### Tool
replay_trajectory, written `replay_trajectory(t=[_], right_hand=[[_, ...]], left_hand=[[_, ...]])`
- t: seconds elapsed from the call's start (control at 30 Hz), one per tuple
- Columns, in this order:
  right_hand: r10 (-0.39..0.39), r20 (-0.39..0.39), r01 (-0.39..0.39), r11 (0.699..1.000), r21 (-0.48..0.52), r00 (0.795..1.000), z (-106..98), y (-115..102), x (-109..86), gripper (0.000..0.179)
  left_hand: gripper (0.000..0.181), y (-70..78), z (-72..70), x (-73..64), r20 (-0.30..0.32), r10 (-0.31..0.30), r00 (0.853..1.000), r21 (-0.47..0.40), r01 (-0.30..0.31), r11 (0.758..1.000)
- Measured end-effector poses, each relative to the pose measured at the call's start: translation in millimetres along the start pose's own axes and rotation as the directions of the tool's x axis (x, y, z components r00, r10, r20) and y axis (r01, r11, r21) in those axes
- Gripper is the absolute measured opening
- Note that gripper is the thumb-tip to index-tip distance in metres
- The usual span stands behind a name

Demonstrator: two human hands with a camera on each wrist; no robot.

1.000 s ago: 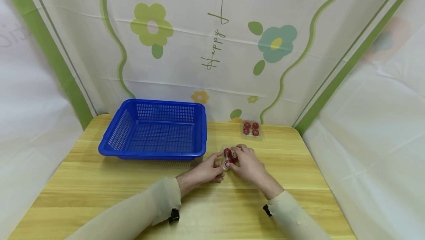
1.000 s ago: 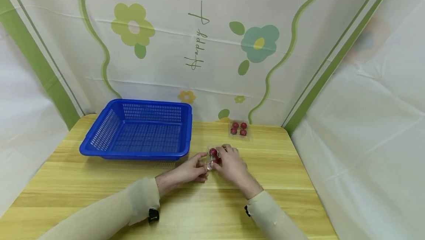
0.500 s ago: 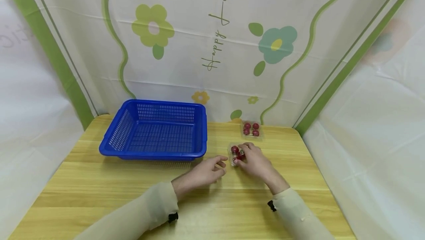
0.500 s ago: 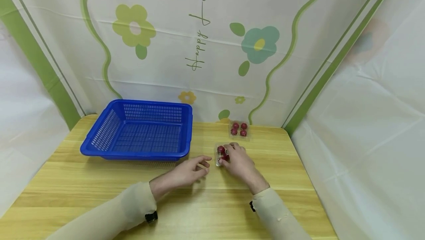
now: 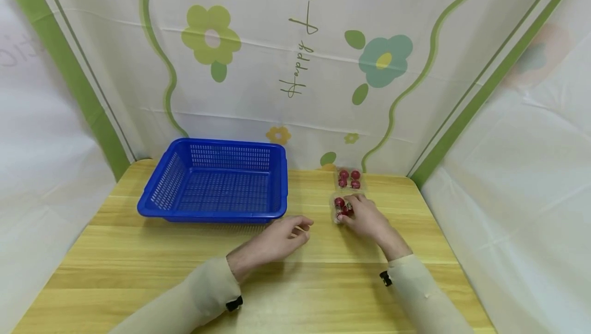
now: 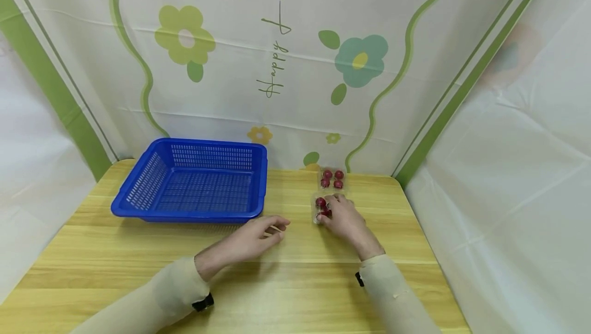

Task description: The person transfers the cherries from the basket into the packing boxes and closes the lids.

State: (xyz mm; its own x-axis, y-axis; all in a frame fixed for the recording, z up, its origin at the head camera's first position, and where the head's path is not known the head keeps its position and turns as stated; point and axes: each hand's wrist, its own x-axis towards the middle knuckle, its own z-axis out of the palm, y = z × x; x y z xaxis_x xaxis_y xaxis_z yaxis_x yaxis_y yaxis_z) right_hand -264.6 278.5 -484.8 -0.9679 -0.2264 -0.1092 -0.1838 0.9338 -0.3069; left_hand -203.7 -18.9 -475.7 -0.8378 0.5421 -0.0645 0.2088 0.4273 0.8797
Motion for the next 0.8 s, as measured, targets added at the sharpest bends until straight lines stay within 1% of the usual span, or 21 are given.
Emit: replay_trajectory(t=[0.1,0.2,0.33,0.47,0.6,0.7,0.8], right_hand=[[0.010,0.008,-0.011,1.000,0.015,1.000,-3,5,2.3,0.074],[0.021,0.012,-0.022,0.999,0.029,1.000,-6,10,4.6,0.074],[0.030,0.005,-0.030,0.999,0.040,1.000,-8,15,8.0,0.074],[0.036,-0.012,-0.035,0.998,0.053,0.999,-7,19,9.8,0.074],[0.042,-0.047,-0.039,0.997,0.074,0.998,-11,18,8.9,0.072],[0.047,-0.077,-0.040,0.995,0.088,0.996,-18,13,8.6,0.070],[0.042,-0.112,-0.034,0.997,0.076,0.993,-27,5,9.1,0.069]], left_hand=[[0.035,2.5,-5.3,-4.7,0.014,-0.004,1.000,-0.009,0.004,1.000],[0.029,6.5,-13.6,-9.9,0.018,-0.007,1.000,-0.008,0.007,1.000],[0.029,9.0,-29.8,-17.2,0.022,0.015,1.000,0.014,-0.015,1.000],[0.030,6.5,-48.2,-22.6,0.017,0.051,0.999,0.050,-0.052,0.997],[0.028,0.9,-67.5,-25.4,-0.035,0.091,0.995,0.139,-0.085,0.987],[0.028,-2.2,-84.2,-28.2,-0.091,0.099,0.991,0.203,-0.079,0.976],[0.028,-5.1,-101.8,-30.7,-0.146,0.095,0.985,0.250,-0.056,0.966]])
